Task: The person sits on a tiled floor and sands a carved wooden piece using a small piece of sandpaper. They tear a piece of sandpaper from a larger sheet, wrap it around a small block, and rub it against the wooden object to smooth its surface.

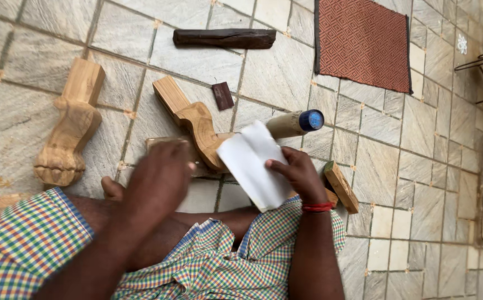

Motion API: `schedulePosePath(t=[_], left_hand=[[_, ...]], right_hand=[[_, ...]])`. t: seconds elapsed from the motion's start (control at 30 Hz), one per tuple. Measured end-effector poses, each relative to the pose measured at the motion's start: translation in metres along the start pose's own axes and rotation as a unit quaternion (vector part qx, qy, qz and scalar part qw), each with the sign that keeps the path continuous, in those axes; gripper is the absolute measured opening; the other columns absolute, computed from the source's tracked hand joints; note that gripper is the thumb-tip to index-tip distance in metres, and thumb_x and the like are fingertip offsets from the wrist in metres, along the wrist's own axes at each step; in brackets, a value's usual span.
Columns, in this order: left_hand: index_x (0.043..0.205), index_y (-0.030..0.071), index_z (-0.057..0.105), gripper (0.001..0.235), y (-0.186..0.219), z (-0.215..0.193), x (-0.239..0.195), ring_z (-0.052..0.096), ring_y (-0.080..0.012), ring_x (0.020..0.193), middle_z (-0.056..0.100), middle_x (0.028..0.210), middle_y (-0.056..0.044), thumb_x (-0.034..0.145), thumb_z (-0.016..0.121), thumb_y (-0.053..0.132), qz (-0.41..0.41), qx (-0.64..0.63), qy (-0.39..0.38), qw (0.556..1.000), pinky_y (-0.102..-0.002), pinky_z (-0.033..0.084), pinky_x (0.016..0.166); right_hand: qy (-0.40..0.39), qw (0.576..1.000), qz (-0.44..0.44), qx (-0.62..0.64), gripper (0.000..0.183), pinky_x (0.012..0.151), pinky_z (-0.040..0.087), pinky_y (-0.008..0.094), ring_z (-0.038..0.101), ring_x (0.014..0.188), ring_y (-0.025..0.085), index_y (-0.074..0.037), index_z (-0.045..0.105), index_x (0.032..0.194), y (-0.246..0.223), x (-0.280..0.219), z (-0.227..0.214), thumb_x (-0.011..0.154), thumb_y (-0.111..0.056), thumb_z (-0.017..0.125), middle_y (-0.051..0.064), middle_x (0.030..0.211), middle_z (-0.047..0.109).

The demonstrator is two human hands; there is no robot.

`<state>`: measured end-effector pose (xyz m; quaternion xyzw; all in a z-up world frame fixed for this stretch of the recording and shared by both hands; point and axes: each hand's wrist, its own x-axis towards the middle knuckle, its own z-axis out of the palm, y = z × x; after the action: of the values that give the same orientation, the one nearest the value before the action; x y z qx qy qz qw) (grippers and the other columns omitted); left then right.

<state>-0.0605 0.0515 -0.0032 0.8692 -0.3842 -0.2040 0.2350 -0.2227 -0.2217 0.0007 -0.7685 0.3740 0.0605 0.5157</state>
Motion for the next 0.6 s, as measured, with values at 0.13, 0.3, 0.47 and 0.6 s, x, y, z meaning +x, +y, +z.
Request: schedulePosePath(t=[0.13, 0.3, 0.47, 0.6], left_hand=[[0.146, -0.013, 0.036, 0.072, 0.045, 0.037, -0.003, 0.032, -0.0431, 0.143, 0.033, 0.155, -0.031, 0.098, 0.053, 0.038, 0.068, 0.111, -0.076, 0.989, -0.053, 0.034, 0.113], [0.155, -0.011, 0.023, 0.079, 0.058, 0.061, 0.000, 0.015, -0.0471, 0.154, 0.017, 0.166, -0.033, 0.100, 0.045, 0.041, 0.095, 0.232, -0.157, 0.955, -0.058, 0.016, 0.121], [0.153, -0.010, 0.024, 0.074, 0.058, 0.065, 0.009, 0.019, -0.0463, 0.152, 0.023, 0.163, -0.031, 0.099, 0.050, 0.034, 0.090, 0.209, -0.173, 0.958, -0.057, 0.014, 0.120], [0.153, -0.011, 0.026, 0.071, 0.057, 0.065, 0.007, 0.018, -0.0500, 0.152, 0.025, 0.157, -0.032, 0.099, 0.050, 0.029, 0.099, 0.213, -0.195, 0.952, -0.058, 0.014, 0.120]], right_hand=[[-0.040, 0.999, 0.022, 0.005, 0.035, 0.066, 0.058, 0.030, 0.071, 0.070, 0.013, 0.002, 0.074, 0.112, -0.006, 0.013, 0.021, 0.085, -0.019, 0.076, 0.008, 0.090, 0.079], [-0.038, 0.998, 0.056, 0.007, 0.040, 0.072, 0.059, 0.030, 0.073, 0.079, 0.015, 0.002, 0.070, 0.122, -0.005, 0.018, 0.031, 0.086, -0.015, 0.077, 0.012, 0.100, 0.079], [-0.007, 0.999, 0.047, -0.005, 0.059, 0.087, 0.059, 0.031, 0.072, 0.103, 0.020, -0.010, 0.055, 0.145, -0.005, 0.022, 0.034, 0.089, -0.018, 0.073, 0.014, 0.126, 0.072], [0.091, 0.931, -0.198, -0.294, 0.056, 0.098, 0.054, 0.042, 0.063, 0.120, 0.037, -0.017, 0.059, 0.144, -0.018, 0.020, 0.052, 0.090, -0.022, 0.073, 0.021, 0.141, 0.061]])
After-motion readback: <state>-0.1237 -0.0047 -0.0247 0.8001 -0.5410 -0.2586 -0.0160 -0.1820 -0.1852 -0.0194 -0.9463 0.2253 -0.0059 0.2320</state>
